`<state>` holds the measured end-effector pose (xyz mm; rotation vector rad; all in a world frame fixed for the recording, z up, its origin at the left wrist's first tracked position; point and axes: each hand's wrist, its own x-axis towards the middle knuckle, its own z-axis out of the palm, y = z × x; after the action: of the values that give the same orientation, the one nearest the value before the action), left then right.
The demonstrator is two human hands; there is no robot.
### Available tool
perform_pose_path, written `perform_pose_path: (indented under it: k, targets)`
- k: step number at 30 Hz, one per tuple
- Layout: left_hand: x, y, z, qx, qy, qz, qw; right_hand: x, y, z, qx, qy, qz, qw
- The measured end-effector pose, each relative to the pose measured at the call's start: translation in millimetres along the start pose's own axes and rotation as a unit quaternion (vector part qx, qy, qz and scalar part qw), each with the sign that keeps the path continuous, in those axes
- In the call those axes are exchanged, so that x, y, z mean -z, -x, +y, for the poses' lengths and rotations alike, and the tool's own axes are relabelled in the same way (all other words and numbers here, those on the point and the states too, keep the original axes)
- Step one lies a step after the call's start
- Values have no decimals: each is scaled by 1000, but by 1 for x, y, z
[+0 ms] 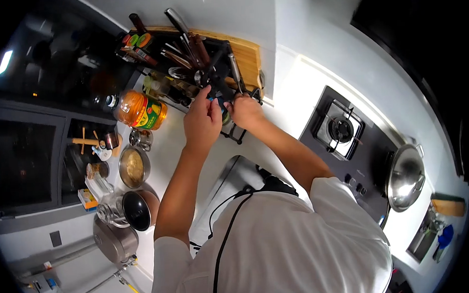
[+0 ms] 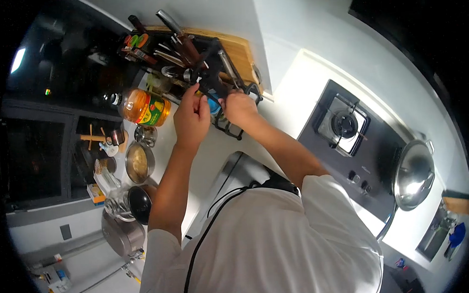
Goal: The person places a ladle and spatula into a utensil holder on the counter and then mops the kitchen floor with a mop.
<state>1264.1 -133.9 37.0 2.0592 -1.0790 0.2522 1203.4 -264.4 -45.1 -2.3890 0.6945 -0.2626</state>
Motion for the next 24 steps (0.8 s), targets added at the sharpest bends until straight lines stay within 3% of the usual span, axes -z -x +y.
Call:
perform_pose_path:
  k: [5, 7, 9, 11, 14, 17, 24]
  targets:
    - [8, 19, 5, -12, 8, -43, 999, 2, 29, -3, 22, -23, 99, 995]
    - [9, 37, 9, 23, 109, -58, 992, 9, 59, -1, 65, -49, 157, 984]
    - [6, 62, 8, 32, 184, -93, 978, -9, 94, 16, 7, -63, 95, 993]
    - [-1, 90, 5, -1, 241, -155, 958, -15, 162, 20, 31, -35, 168, 985]
    - [-16, 134, 1, -47, 248, -256, 933, -21, 265, 30, -76, -33, 21, 996]
    - [-25, 171, 12, -72, 241, -342, 905, -38, 359, 44, -190, -57, -41, 979]
    - [-46, 222, 60, -105, 240, -493, 830, -79, 546, 71, -407, -91, 35, 908]
